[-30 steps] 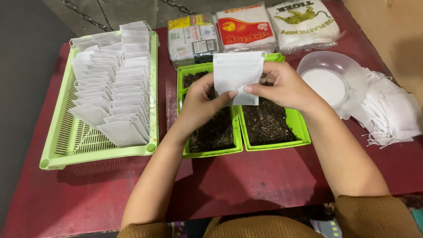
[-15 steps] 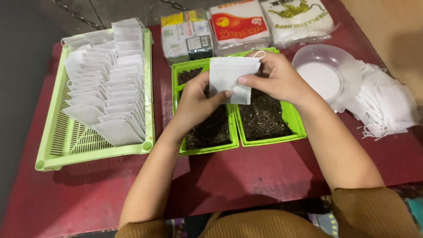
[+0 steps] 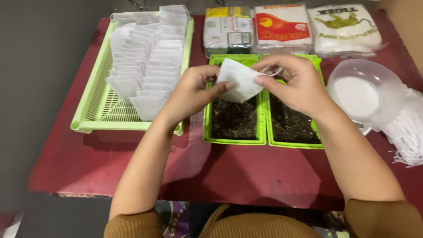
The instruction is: Filling small filter bags with tea leaves using a spoon and a funnel guide
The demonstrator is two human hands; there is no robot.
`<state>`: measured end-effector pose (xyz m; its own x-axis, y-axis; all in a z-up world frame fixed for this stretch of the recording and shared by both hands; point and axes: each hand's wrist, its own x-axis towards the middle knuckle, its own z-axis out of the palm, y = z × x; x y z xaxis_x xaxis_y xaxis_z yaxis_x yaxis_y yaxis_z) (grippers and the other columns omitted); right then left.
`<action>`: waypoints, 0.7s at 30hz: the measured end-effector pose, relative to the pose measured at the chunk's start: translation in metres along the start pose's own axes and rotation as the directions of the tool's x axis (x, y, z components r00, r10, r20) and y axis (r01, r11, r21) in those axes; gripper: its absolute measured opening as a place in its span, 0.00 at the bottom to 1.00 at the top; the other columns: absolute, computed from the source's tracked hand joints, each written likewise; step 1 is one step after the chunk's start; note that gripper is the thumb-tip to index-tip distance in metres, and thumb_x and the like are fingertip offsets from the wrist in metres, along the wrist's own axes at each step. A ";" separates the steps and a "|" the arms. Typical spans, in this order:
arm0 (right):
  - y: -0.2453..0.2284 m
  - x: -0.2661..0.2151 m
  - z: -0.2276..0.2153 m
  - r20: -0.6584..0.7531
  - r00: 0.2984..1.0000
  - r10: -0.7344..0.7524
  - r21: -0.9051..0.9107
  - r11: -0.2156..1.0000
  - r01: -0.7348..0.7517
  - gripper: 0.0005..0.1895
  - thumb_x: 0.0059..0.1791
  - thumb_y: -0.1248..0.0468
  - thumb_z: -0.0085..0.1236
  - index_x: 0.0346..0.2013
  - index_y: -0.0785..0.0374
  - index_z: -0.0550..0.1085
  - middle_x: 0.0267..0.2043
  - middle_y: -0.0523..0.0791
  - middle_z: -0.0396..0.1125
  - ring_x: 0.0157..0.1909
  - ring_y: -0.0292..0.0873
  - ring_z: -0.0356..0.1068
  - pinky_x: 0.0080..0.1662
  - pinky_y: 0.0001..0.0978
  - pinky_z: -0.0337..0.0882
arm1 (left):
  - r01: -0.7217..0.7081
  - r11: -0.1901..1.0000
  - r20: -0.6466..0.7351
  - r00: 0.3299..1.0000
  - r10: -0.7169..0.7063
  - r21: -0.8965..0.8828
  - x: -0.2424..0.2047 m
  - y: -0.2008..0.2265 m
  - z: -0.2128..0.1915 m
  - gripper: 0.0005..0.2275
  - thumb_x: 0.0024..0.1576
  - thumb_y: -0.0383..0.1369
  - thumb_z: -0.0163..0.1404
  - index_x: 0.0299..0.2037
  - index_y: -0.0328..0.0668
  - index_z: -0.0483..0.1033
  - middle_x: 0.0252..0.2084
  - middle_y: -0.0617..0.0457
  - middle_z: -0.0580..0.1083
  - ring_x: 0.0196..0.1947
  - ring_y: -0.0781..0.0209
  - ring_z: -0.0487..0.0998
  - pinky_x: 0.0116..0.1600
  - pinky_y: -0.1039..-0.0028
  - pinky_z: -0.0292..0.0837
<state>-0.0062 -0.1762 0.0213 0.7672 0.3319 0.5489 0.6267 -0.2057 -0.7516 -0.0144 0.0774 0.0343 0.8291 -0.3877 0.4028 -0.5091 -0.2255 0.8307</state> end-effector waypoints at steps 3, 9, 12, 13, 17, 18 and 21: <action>-0.018 0.022 0.020 0.067 0.994 -0.091 -0.054 0.994 0.094 0.11 0.48 0.72 0.70 0.45 0.65 0.81 0.36 0.50 0.73 0.41 0.40 0.70 0.49 0.35 0.72 | -0.049 0.996 -0.086 0.995 0.056 0.077 -0.014 -0.013 -0.027 0.21 0.54 0.26 0.64 0.57 0.46 0.74 0.30 0.54 0.76 0.27 0.68 0.73 0.36 0.76 0.73; -0.046 0.052 0.045 0.211 0.976 -0.056 -0.206 0.974 0.100 0.03 0.53 0.67 0.62 0.41 0.63 0.79 0.42 0.45 0.76 0.46 0.41 0.75 0.50 0.35 0.72 | -0.357 0.849 0.136 0.934 0.330 0.389 -0.026 0.016 -0.072 0.08 0.63 0.21 0.54 0.52 0.33 0.76 0.47 0.44 0.76 0.48 0.50 0.77 0.53 0.65 0.71; -0.046 0.055 0.053 0.228 0.972 -0.050 -0.181 0.979 0.092 0.04 0.54 0.65 0.60 0.41 0.61 0.78 0.44 0.42 0.74 0.47 0.39 0.72 0.48 0.33 0.67 | -0.339 0.853 0.154 0.941 0.302 0.396 -0.027 0.013 -0.079 0.07 0.64 0.21 0.54 0.50 0.37 0.75 0.44 0.47 0.75 0.43 0.54 0.76 0.47 0.70 0.68; -0.046 0.057 0.054 0.229 0.972 -0.045 -0.181 0.980 0.088 0.04 0.54 0.65 0.60 0.41 0.61 0.78 0.44 0.42 0.74 0.47 0.39 0.72 0.48 0.33 0.67 | -0.336 0.856 0.154 0.942 0.299 0.393 -0.026 0.015 -0.081 0.07 0.64 0.21 0.54 0.50 0.37 0.75 0.44 0.47 0.75 0.43 0.54 0.76 0.47 0.70 0.68; -0.048 0.065 0.060 0.308 0.948 -0.082 -0.127 0.984 0.126 0.04 0.55 0.64 0.59 0.41 0.61 0.76 0.43 0.44 0.72 0.45 0.40 0.69 0.46 0.32 0.66 | -0.324 0.865 0.247 0.938 0.242 0.383 -0.023 0.016 -0.091 0.02 0.66 0.28 0.54 0.43 0.39 0.75 0.40 0.51 0.73 0.39 0.57 0.73 0.44 0.71 0.65; -0.049 0.069 0.061 0.338 0.939 -0.067 -0.115 0.987 0.112 0.04 0.55 0.63 0.60 0.40 0.60 0.76 0.42 0.42 0.71 0.42 0.37 0.68 0.41 0.28 0.64 | -0.286 0.866 0.262 0.946 0.189 0.409 -0.021 0.016 -0.095 0.04 0.66 0.29 0.55 0.39 0.39 0.74 0.37 0.53 0.73 0.37 0.59 0.71 0.42 0.71 0.63; -0.048 0.086 0.069 0.499 0.866 -0.027 -0.081 0.994 0.078 0.12 0.51 0.63 0.63 0.48 0.60 0.73 0.49 0.42 0.71 0.50 0.39 0.70 0.49 0.29 0.67 | -0.291 0.847 0.314 0.936 0.157 0.445 -0.021 0.024 -0.114 0.07 0.68 0.32 0.50 0.43 0.35 0.73 0.39 0.48 0.73 0.39 0.54 0.72 0.43 0.68 0.62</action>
<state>0.0202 -0.0748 0.0792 0.5792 0.7526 0.3134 0.6935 -0.2528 -0.6746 -0.0181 0.1817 0.0899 0.6238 -0.6792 0.3868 -0.7754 -0.4755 0.4155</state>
